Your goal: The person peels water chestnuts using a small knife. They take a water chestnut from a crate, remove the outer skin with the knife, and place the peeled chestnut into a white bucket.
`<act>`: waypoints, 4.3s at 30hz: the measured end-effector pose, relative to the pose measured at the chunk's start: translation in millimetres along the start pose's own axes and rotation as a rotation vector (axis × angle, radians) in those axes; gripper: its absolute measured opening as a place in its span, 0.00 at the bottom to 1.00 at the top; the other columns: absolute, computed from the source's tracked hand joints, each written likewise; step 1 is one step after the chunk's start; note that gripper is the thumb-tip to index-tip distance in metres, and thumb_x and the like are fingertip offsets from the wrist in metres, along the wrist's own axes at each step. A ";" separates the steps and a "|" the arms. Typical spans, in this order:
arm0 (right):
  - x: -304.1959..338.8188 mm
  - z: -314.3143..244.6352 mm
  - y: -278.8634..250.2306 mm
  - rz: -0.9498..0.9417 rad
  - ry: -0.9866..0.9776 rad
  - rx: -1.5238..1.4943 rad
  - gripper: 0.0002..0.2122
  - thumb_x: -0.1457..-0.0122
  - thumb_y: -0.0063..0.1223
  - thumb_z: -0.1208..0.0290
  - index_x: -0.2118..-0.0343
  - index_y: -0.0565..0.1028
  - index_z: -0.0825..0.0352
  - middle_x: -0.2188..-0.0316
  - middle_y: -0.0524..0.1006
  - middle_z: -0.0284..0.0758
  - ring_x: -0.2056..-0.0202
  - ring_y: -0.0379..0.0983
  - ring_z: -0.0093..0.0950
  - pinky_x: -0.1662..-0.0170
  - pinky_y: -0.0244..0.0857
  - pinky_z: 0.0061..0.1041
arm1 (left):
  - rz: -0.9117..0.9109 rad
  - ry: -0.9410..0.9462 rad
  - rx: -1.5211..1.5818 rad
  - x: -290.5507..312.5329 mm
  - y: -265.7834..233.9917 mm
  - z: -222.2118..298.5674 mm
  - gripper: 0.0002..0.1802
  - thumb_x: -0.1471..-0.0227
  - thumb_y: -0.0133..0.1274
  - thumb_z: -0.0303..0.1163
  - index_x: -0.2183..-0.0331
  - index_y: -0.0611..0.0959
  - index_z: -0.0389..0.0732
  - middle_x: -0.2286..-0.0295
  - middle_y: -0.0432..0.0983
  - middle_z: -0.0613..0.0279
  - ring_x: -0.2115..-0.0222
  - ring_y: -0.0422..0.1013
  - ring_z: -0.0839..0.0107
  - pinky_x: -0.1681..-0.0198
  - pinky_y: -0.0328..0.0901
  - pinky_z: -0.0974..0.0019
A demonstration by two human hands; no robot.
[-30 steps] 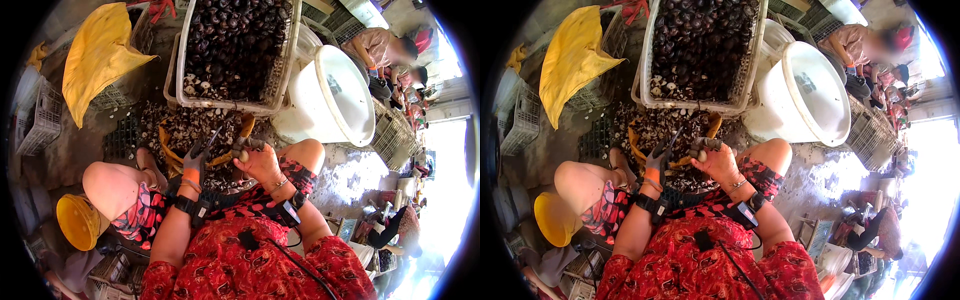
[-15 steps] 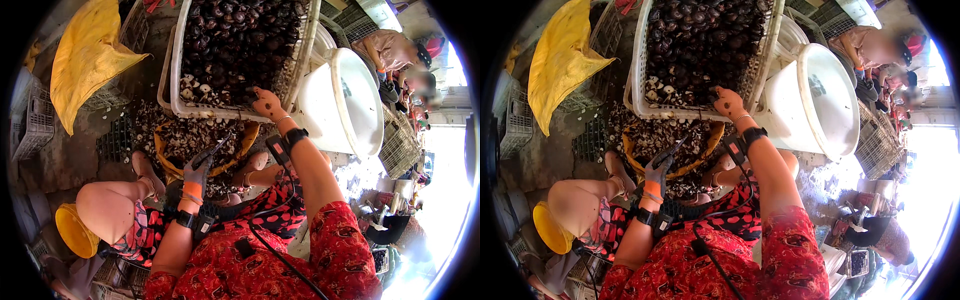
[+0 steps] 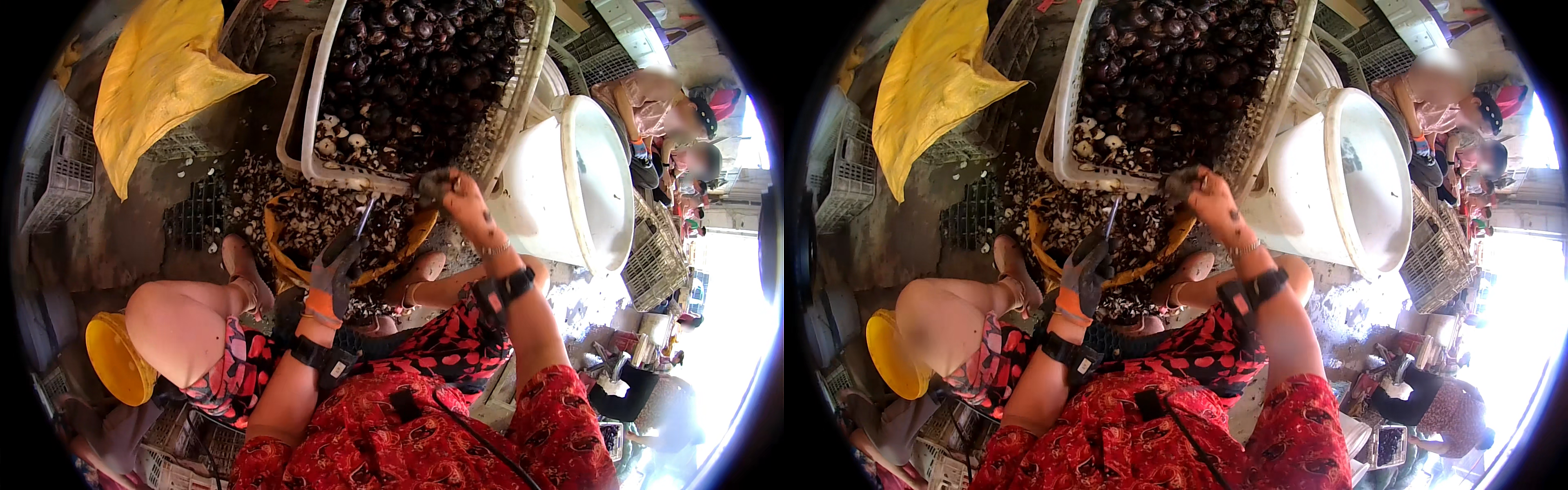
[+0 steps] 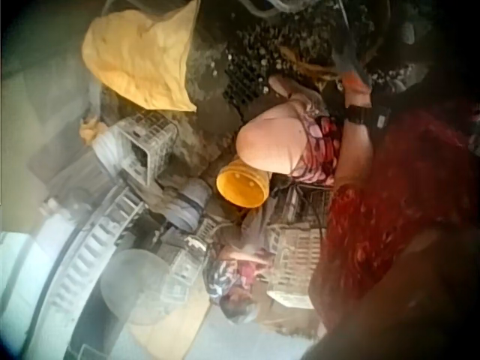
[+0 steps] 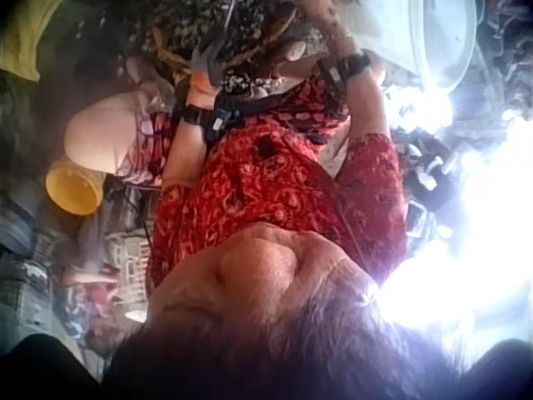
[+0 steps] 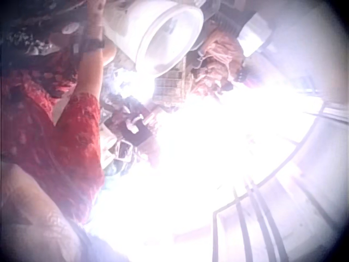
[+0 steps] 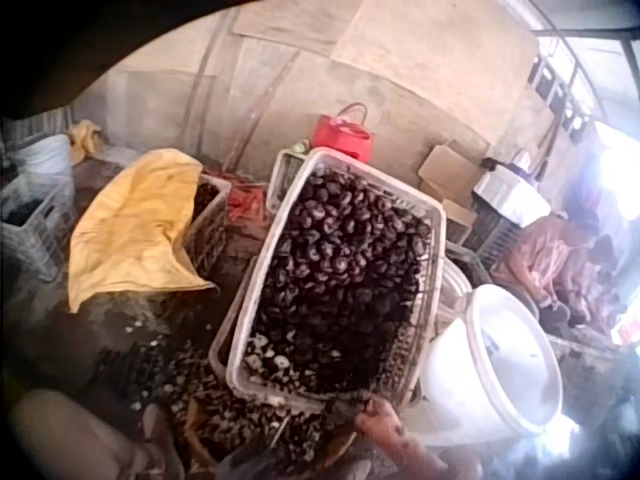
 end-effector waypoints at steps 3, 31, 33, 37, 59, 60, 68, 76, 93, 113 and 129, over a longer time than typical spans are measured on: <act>57.9 8.1 39.6 -0.082 -0.023 -0.056 0.10 0.51 0.52 0.83 0.64 0.70 0.70 0.68 0.76 0.31 0.66 0.71 0.20 0.64 0.65 0.15 | -0.091 0.017 0.012 3.4 3.8 -9.4 0.19 0.51 0.54 0.28 0.55 0.75 0.36 0.64 0.75 0.63 0.74 0.69 0.81 0.75 0.63 0.80; 133.9 15.5 48.6 -0.045 -0.425 0.319 0.10 0.52 0.54 0.81 0.64 0.74 0.73 0.70 0.76 0.29 0.69 0.67 0.15 0.66 0.64 0.16 | -0.343 0.312 -0.727 31.5 14.8 5.1 0.16 0.53 0.57 0.29 0.60 0.78 0.37 0.65 0.76 0.62 0.66 0.71 0.74 0.61 0.66 0.72; 146.4 -0.7 53.0 -0.075 -0.386 0.292 0.12 0.52 0.55 0.81 0.62 0.74 0.73 0.69 0.77 0.30 0.68 0.68 0.15 0.65 0.64 0.15 | -0.266 0.292 -0.689 23.7 2.8 4.7 0.17 0.54 0.58 0.28 0.59 0.78 0.37 0.64 0.76 0.61 0.64 0.71 0.73 0.60 0.66 0.71; 149.6 -7.2 49.7 -0.104 -0.396 0.500 0.13 0.54 0.58 0.80 0.63 0.74 0.73 0.70 0.77 0.30 0.68 0.68 0.16 0.63 0.63 0.16 | -0.186 0.379 -0.660 20.5 -9.3 12.9 0.15 0.54 0.56 0.26 0.60 0.78 0.37 0.65 0.75 0.61 0.63 0.70 0.70 0.59 0.66 0.68; 156.7 -19.6 67.8 -0.184 -0.222 0.206 0.14 0.55 0.53 0.86 0.62 0.73 0.73 0.71 0.77 0.31 0.70 0.70 0.17 0.66 0.66 0.17 | 0.005 0.712 -1.203 37.5 6.5 26.6 0.11 0.55 0.53 0.25 0.65 0.81 0.39 0.72 0.74 0.58 0.66 0.70 0.66 0.63 0.64 0.65; 155.5 -19.2 66.4 -0.176 -0.304 0.271 0.14 0.55 0.54 0.84 0.62 0.73 0.73 0.72 0.77 0.32 0.71 0.71 0.20 0.67 0.67 0.19 | -0.002 0.629 -1.070 35.4 4.9 24.7 0.12 0.55 0.54 0.26 0.64 0.81 0.39 0.71 0.74 0.58 0.67 0.70 0.68 0.64 0.64 0.66; 139.3 17.8 78.8 -0.087 -0.615 1.033 0.15 0.65 0.54 0.71 0.70 0.69 0.68 0.76 0.71 0.43 0.71 0.70 0.44 0.68 0.65 0.38 | -0.336 0.528 -0.904 40.0 35.5 -7.5 0.18 0.53 0.55 0.25 0.57 0.76 0.34 0.64 0.75 0.61 0.67 0.71 0.75 0.62 0.66 0.73; 144.6 20.5 71.7 -0.059 -0.539 0.854 0.12 0.65 0.53 0.76 0.74 0.67 0.71 0.78 0.68 0.42 0.73 0.68 0.43 0.72 0.63 0.35 | -0.276 -0.101 0.066 44.7 12.6 -21.3 0.16 0.47 0.49 0.28 0.57 0.75 0.32 0.66 0.75 0.58 0.68 0.72 0.74 0.68 0.69 0.73; 148.3 -0.6 48.3 -0.072 -0.484 0.374 0.11 0.53 0.55 0.82 0.64 0.74 0.72 0.72 0.77 0.32 0.71 0.70 0.17 0.67 0.64 0.17 | -0.398 0.802 -1.006 52.5 39.5 22.2 0.13 0.54 0.55 0.24 0.62 0.79 0.36 0.68 0.75 0.60 0.68 0.71 0.69 0.62 0.66 0.69; 147.4 22.2 36.4 0.096 -0.238 0.679 0.14 0.62 0.52 0.80 0.67 0.70 0.73 0.76 0.70 0.43 0.73 0.71 0.32 0.68 0.65 0.29 | -0.223 0.688 -1.296 43.3 8.7 17.7 0.11 0.53 0.53 0.25 0.63 0.80 0.35 0.69 0.76 0.53 0.70 0.73 0.62 0.67 0.67 0.67; 151.7 22.0 58.1 -0.112 -0.264 -0.094 0.15 0.52 0.58 0.82 0.60 0.70 0.74 0.65 0.75 0.34 0.65 0.71 0.21 0.59 0.66 0.19 | -0.137 0.665 -1.267 33.4 7.4 27.1 0.14 0.60 0.57 0.23 0.65 0.81 0.41 0.66 0.73 0.59 0.62 0.68 0.61 0.56 0.62 0.62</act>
Point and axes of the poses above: each hand's wrist, its own x-axis away from the middle knuckle, its own y-axis out of the palm, z = x × y, the point moved 4 cm from there along -x, towards the middle knuckle
